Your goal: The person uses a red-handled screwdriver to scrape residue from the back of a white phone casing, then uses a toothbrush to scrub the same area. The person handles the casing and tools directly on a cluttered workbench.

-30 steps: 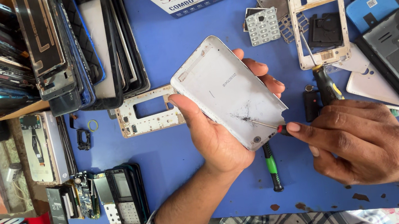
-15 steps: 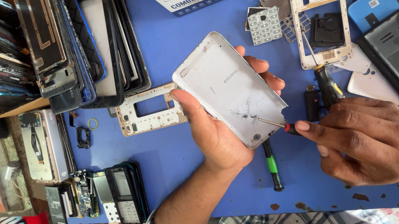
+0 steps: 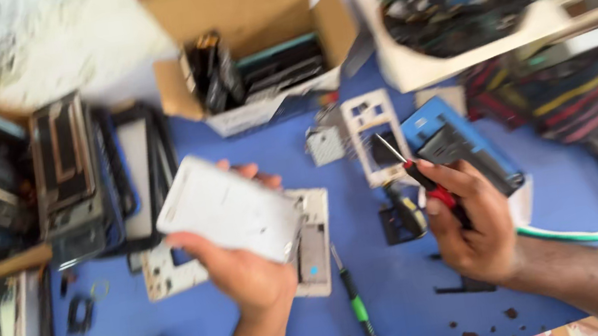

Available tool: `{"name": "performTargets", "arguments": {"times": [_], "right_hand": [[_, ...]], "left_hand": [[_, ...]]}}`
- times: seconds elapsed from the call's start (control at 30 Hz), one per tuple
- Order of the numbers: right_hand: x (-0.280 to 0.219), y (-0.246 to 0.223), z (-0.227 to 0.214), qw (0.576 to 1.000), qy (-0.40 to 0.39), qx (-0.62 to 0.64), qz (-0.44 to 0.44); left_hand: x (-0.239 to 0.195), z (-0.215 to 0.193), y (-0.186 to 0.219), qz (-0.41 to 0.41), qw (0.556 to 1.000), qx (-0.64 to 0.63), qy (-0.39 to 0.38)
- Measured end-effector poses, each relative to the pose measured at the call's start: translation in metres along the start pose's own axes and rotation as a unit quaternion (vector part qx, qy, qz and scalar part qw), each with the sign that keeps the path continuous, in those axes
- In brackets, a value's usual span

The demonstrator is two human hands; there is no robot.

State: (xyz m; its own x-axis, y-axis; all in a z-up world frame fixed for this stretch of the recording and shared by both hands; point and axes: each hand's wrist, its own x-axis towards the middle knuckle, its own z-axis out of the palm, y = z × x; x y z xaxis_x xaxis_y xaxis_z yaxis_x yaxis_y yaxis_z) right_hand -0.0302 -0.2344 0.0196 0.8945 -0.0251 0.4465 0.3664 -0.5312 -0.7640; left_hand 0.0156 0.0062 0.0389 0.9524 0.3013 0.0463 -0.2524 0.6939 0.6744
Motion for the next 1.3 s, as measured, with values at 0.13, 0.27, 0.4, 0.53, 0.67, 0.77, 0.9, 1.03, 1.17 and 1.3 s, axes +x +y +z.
{"name": "performTargets", "arguments": {"times": [0.13,0.27,0.4,0.53,0.67,0.77,0.9,1.03,1.17,1.3], "right_hand": [[0.02,-0.003,0.002,0.996,0.051,-0.038,-0.06],[0.025,0.006,0.005,0.999,0.038,-0.034,-0.021],[0.023,0.016,0.001,0.996,-0.044,0.079,0.02],[0.015,0.019,0.001,0.971,-0.159,0.177,-0.026],[0.013,0.016,0.002,0.93,-0.231,0.286,0.009],[0.011,0.011,0.003,0.899,-0.255,0.35,0.064],[0.01,0.01,0.007,0.848,-0.267,0.431,0.152],[0.01,0.014,0.008,0.861,-0.223,0.439,0.126],[0.001,0.01,0.006,0.879,-0.211,0.394,0.168],[0.001,0.007,0.006,0.964,-0.227,0.123,0.057]], "left_hand": [[-0.006,0.01,0.005,0.001,0.998,0.054,-0.031],[-0.009,0.008,0.002,-0.007,0.997,0.057,-0.047],[-0.008,0.001,-0.006,-0.008,0.995,0.081,-0.054],[-0.01,-0.001,-0.012,-0.072,0.995,0.053,-0.046],[-0.009,-0.001,-0.015,-0.08,0.993,0.067,-0.048],[-0.01,0.0,-0.016,-0.097,0.992,0.068,-0.049],[-0.012,-0.001,-0.018,-0.117,0.99,0.055,-0.061],[-0.011,-0.002,-0.021,-0.17,0.981,0.009,-0.089],[-0.018,-0.009,-0.023,-0.247,0.958,-0.056,-0.137],[-0.022,-0.012,-0.023,-0.253,0.952,-0.035,-0.17]]}}
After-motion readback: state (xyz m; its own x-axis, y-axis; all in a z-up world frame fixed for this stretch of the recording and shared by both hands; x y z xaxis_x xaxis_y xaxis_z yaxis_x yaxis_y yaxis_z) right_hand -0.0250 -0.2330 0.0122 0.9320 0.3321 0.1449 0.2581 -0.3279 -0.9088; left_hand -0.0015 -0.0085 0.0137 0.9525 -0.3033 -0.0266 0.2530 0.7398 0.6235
